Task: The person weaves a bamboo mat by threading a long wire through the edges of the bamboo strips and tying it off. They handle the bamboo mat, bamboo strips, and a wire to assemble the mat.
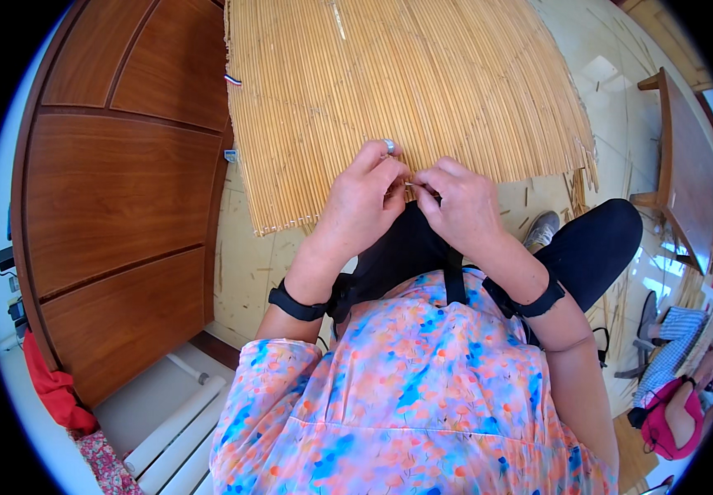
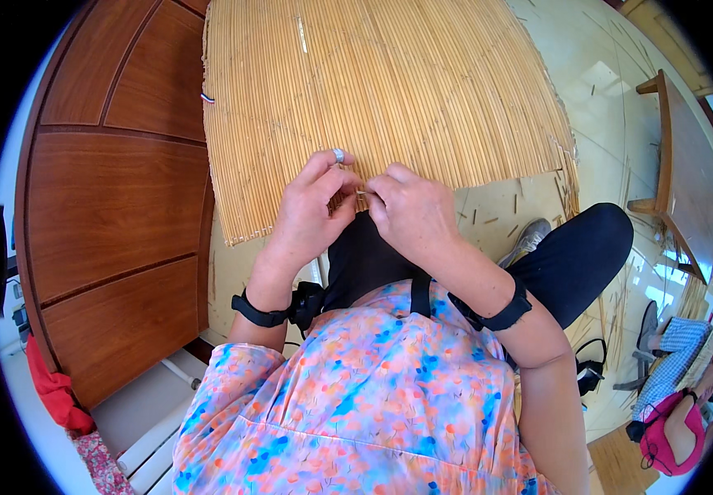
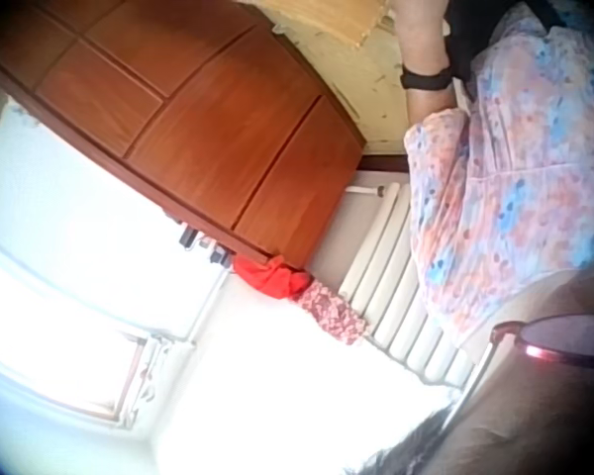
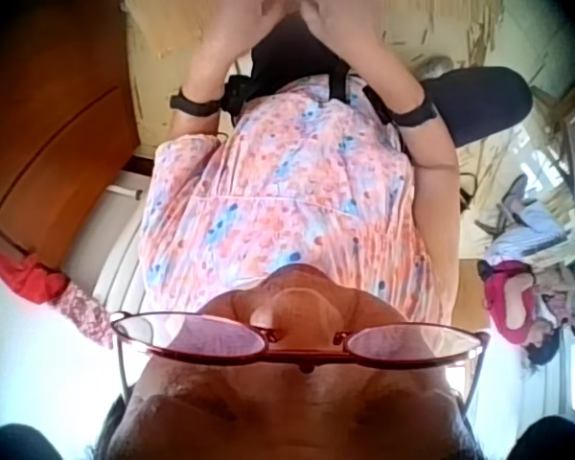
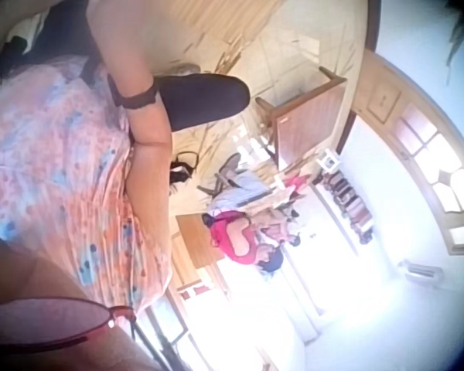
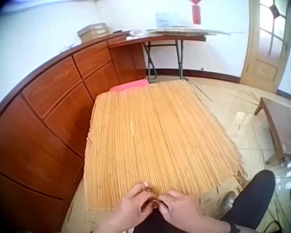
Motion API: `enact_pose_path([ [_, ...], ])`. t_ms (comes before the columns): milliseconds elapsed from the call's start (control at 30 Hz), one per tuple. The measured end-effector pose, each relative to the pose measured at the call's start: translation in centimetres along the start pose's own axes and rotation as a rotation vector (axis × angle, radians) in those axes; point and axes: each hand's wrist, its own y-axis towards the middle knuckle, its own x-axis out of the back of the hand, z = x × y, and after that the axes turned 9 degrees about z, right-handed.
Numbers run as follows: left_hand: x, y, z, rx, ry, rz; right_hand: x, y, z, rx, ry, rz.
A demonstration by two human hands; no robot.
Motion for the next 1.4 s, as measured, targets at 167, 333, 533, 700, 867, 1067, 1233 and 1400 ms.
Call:
enact_pose_path([
  [167, 0.0, 0.0, -0.1, -0.031, 0.082, -0.007, 0.1, 0.0, 0.0, 0.000, 0.013, -0.007],
  [333, 0.0, 0.1, -0.1, -0.096, 0.084, -0.053, 0.3, 0.1, 0.4, -0.007, 0.044, 0.006],
  [533, 0.1, 0.0, 0.5, 0.003, -0.043, -0.088, 0.2, 0.0, 0.1, -0.019, 0.105, 0.017],
  [700, 0.4, 0.3, -0.9, -0.069, 0.082, -0.046, 0.1, 0.0, 0.0, -0.011, 0.051, 0.011],
  [867, 0.1, 0.1, 0.0, -0.075, 0.104, -0.033, 0.3, 0.0, 0.1, -0.007, 0.043, 0.015],
  [1067, 0.6, 0.1, 0.2, -0.049, 0.037, -0.052, -0.1, 0.1, -0.2, 0.000, 0.090, -0.022],
  [1233, 0.3, 0.4, -0.7, -0.084, 0.149, 0.007, -0.1, 0.0, -0.5, -0.007, 0.065, -0.027],
  [1400, 0.2, 0.0, 0.0, -0.090, 0.127, -0.027, 0.1, 0.1, -0.1, 0.008, 0.060, -0.005],
])
